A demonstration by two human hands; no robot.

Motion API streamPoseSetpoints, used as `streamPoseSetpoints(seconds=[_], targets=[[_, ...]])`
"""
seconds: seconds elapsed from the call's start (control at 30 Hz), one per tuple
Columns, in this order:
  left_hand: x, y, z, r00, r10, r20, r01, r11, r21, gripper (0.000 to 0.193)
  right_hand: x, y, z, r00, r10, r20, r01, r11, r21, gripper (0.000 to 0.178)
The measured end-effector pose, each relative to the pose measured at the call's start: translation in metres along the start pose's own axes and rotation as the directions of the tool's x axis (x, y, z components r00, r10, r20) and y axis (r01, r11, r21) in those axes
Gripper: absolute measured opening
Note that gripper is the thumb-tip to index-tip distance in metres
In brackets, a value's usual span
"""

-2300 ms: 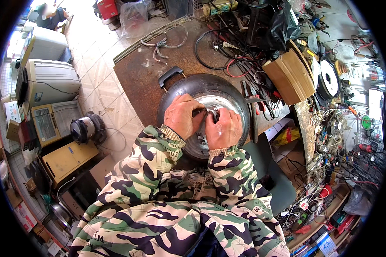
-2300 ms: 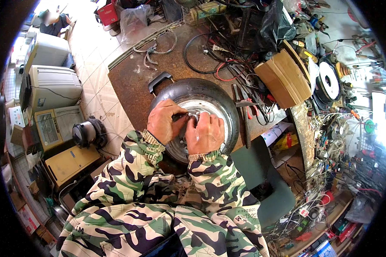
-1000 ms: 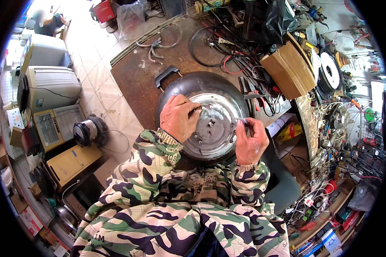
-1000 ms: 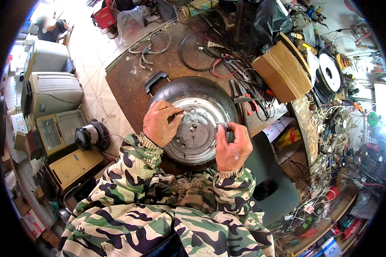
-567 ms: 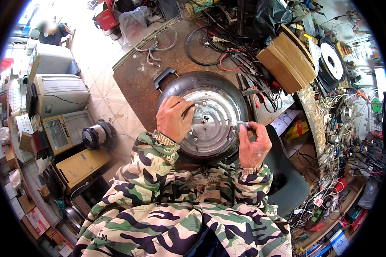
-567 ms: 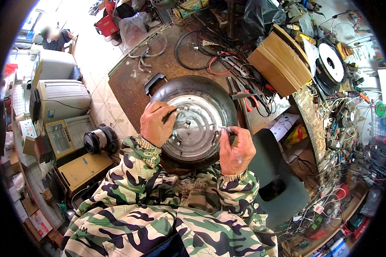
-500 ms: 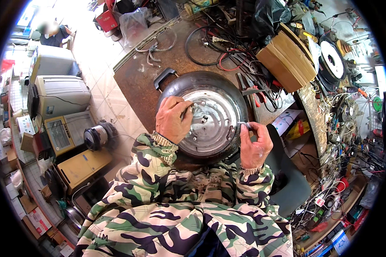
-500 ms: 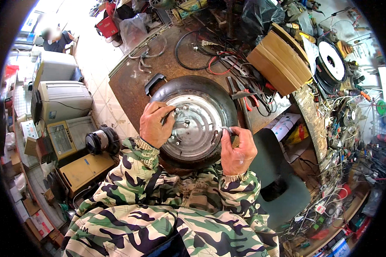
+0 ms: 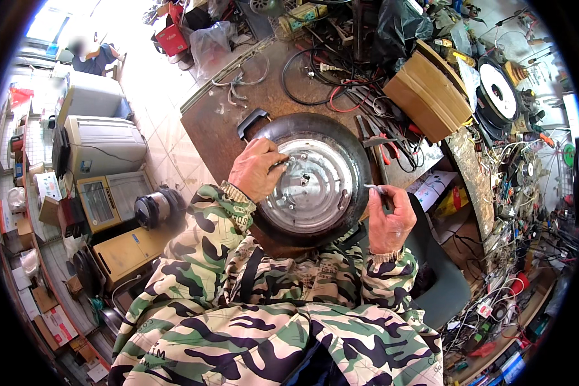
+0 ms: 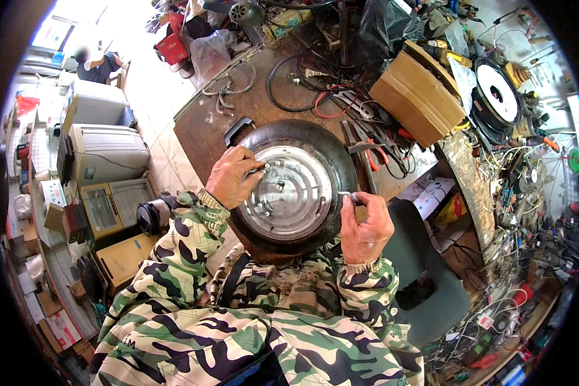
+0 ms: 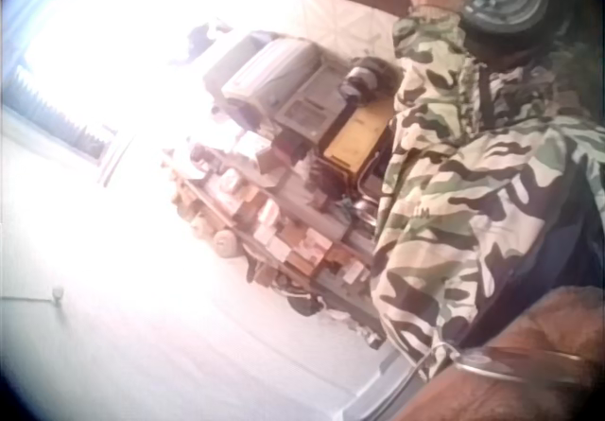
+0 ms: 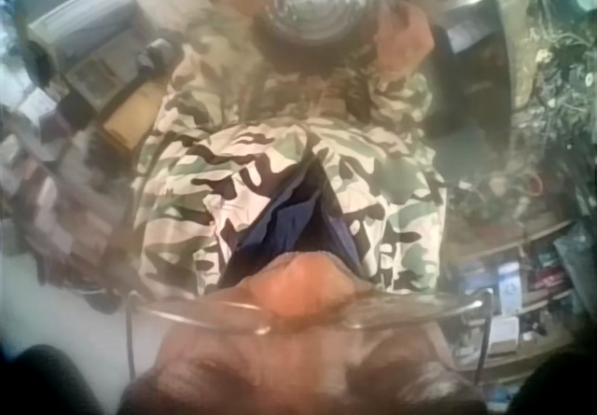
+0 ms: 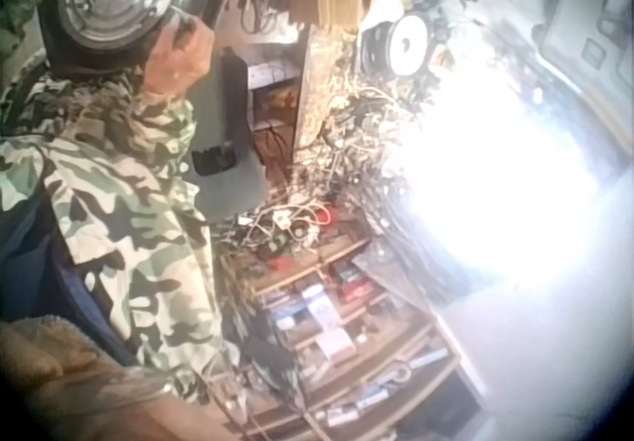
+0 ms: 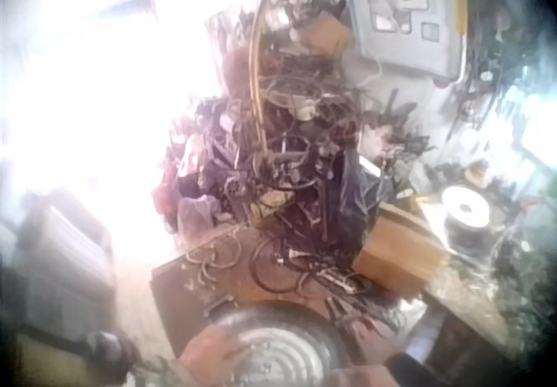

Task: The person works on a circular metal part placed on a cluttered workbench. They use a small tool to scrape or adjust the surface, then use their fingers to press and test small components on the part. The person continues to manipulate the part and tool throughout the clip.

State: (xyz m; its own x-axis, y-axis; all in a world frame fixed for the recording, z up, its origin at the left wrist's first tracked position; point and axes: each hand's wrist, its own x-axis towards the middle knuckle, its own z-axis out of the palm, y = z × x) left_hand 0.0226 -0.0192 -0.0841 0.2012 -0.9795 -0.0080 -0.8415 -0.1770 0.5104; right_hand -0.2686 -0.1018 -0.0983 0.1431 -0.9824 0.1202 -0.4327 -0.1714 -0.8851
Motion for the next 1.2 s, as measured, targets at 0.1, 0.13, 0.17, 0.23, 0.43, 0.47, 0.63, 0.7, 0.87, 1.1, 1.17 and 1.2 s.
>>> streamPoseSetpoints(seconds=[0.1, 0.13, 0.17, 0.23, 0.43, 0.47, 0.63, 0.7, 0.87, 1.1, 1.17, 1.2], targets=[[0.004, -0.003, -0.001, 0.998, 0.066, 0.005, -0.066, 0.998, 0.015, 0.025, -0.001, 0.0, -0.007, 0.999, 0.026, -0.021, -0.026, 1.0, 0.002, 0.016], [0.005, -0.003, -0.002, 0.997, 0.081, 0.009, -0.081, 0.997, 0.015, 0.025, -0.002, -0.002, -0.009, 0.999, 0.014, -0.03, -0.015, 1.0, -0.025, 0.015], [0.006, -0.003, -0.004, 0.996, 0.085, 0.014, -0.086, 0.996, 0.022, 0.024, -0.003, -0.001, -0.011, 0.999, 0.014, -0.04, -0.015, 0.999, -0.032, 0.015], [0.004, -0.004, -0.007, 0.996, 0.09, 0.025, -0.09, 0.995, 0.036, 0.023, -0.008, 0.001, -0.012, 0.998, 0.013, -0.053, -0.015, 0.999, -0.044, 0.015], [0.015, -0.014, -0.012, 0.977, 0.185, 0.102, -0.189, 0.981, 0.038, 0.026, -0.027, -0.004, -0.019, 0.992, 0.079, -0.102, -0.085, 0.995, -0.06, 0.014], [0.013, -0.017, -0.012, 0.983, 0.168, 0.074, -0.169, 0.986, 0.007, 0.028, -0.031, -0.003, -0.02, 0.99, 0.093, -0.11, -0.1, 0.993, -0.066, 0.014], [0.001, -0.028, -0.003, 0.971, 0.233, -0.059, -0.237, 0.969, -0.067, 0.033, -0.057, -0.005, -0.022, 0.979, 0.139, -0.15, -0.157, 0.981, -0.117, 0.013], [-0.005, -0.031, -0.001, 0.97, 0.231, -0.071, -0.237, 0.968, -0.079, 0.037, -0.068, -0.006, -0.018, 0.976, 0.15, -0.158, -0.17, 0.978, -0.123, 0.014], [0.0, -0.028, -0.008, 0.954, 0.288, -0.079, -0.295, 0.95, -0.098, 0.048, -0.091, -0.025, -0.011, 0.972, 0.122, -0.199, -0.156, 0.974, -0.162, 0.014], [-0.044, 0.013, -0.019, 0.891, 0.404, -0.207, -0.308, 0.874, 0.377, 0.055, -0.116, -0.032, -0.005, 0.948, 0.177, -0.266, -0.214, 0.97, -0.119, 0.015], [-0.048, 0.01, -0.004, 0.93, 0.337, -0.145, -0.274, 0.901, 0.337, 0.058, -0.12, -0.034, -0.005, 0.943, 0.192, -0.272, -0.229, 0.967, -0.11, 0.015], [-0.046, 0.012, 0.003, 0.942, 0.311, -0.127, -0.257, 0.91, 0.325, 0.059, -0.123, -0.036, -0.006, 0.942, 0.192, -0.277, -0.23, 0.966, -0.115, 0.015]])
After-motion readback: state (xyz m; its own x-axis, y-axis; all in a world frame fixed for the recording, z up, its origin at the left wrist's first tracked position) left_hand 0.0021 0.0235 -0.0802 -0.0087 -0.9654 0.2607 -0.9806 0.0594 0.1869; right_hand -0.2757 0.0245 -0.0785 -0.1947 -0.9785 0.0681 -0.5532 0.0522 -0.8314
